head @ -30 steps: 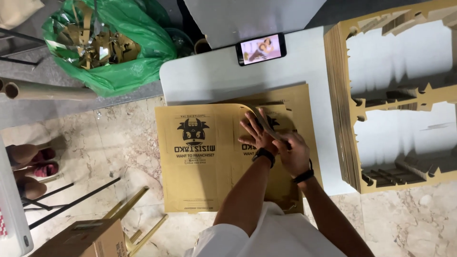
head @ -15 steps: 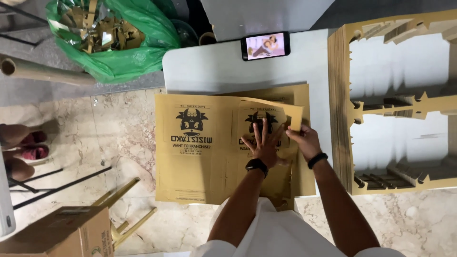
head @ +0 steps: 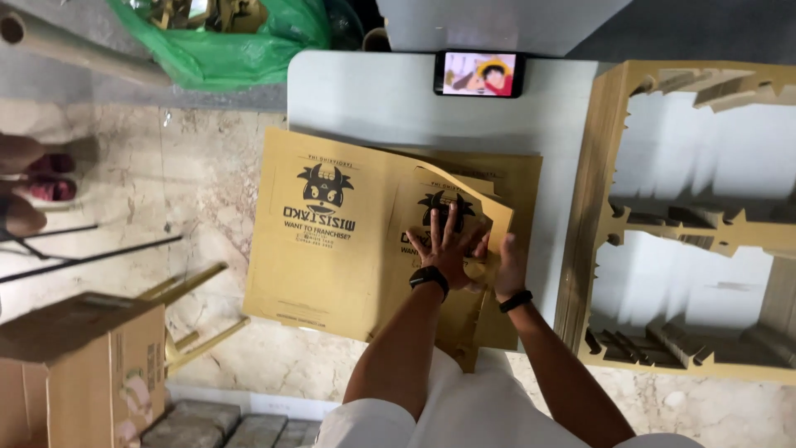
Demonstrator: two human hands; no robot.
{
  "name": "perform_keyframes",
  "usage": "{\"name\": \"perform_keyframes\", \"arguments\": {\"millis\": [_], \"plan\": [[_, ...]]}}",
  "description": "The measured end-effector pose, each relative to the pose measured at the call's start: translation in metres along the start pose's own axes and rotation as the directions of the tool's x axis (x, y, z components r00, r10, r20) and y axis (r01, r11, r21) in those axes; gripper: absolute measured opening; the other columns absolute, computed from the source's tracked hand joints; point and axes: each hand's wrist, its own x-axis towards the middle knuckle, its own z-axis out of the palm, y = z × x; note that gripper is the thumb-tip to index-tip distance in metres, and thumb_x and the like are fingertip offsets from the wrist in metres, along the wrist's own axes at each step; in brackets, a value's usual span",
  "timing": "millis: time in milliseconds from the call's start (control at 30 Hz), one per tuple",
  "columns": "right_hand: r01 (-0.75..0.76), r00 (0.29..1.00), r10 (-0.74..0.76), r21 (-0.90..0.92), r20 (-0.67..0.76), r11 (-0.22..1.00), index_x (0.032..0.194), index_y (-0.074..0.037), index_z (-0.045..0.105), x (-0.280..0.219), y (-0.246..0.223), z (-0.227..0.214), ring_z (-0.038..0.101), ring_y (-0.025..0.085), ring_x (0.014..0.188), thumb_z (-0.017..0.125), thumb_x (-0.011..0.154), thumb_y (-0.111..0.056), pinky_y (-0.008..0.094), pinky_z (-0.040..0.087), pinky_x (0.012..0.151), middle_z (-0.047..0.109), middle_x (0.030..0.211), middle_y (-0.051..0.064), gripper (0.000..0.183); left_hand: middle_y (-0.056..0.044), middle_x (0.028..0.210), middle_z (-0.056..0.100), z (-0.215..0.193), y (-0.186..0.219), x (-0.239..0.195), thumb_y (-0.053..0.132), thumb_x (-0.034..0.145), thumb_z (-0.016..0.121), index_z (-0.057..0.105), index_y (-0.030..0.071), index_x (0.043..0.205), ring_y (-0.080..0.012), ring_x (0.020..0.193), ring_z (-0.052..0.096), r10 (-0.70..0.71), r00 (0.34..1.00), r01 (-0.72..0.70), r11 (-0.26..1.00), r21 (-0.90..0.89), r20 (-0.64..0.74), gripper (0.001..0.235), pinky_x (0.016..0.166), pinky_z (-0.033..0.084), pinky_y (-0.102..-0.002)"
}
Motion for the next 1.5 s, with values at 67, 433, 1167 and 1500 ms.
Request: {"name": "perform_keyframes", "arguments": {"millis": [67,433,1167,1500], "plan": [[-0.108,0.994,0.107,0.254,0.021,0.961,0.099,-0.004,0.065,0.001,0.004,0.002,0.065,0.023,0.078,0.028,0.102,-0.079,0.036,0.054,0.079,0.064,0.077,0.012,0.084,-0.004,0.168,-0.030,0.012,-0.001,0.006,0.076,0.061,0.077,0.007,0.046,0.162,-0.0414,0.154,-0.023,-0.007,1.000,0.006,1.000,-0.025,-0.029,0.127,0.109,0.004,-0.086],[-0.724,0.672,0.651,0.128,0.354,0.678,0.065,-0.011,0.054,0.051,-0.001,-0.026,0.030,0.021,0.038,0.027,0.109,-0.053,0.036,0.029,0.043,0.021,0.048,0.000,0.067,-0.006,0.170,-0.023,0.063,-0.005,0.033,0.079,0.048,0.084,0.003,0.053,0.160,-0.0427,0.155,-0.018,-0.004,0.960,0.032,0.995,0.096,-0.278,0.141,0.110,0.004,-0.087],[-0.035,0.999,0.036,-0.011,0.018,0.999,0.106,0.004,0.063,-0.028,-0.020,0.011,0.058,0.026,0.093,0.045,0.110,-0.051,0.051,0.053,0.081,0.058,0.092,0.020,0.059,0.000,0.169,-0.024,0.032,-0.006,0.030,0.080,0.057,0.078,0.035,0.042,0.157,-0.0390,0.154,-0.022,-0.022,1.000,0.022,1.000,0.001,-0.014,0.115,0.111,0.001,-0.087],[-0.678,0.726,0.623,0.152,0.293,0.719,0.083,-0.008,0.056,0.020,-0.034,-0.050,0.028,0.014,0.040,0.052,0.104,-0.058,0.030,0.033,0.042,0.024,0.052,-0.004,0.054,-0.004,0.170,-0.022,0.048,-0.001,0.023,0.062,0.071,0.076,0.025,0.039,0.161,-0.0406,0.155,-0.018,-0.012,0.985,0.031,0.994,0.106,-0.173,0.106,0.110,0.009,-0.087]]}}
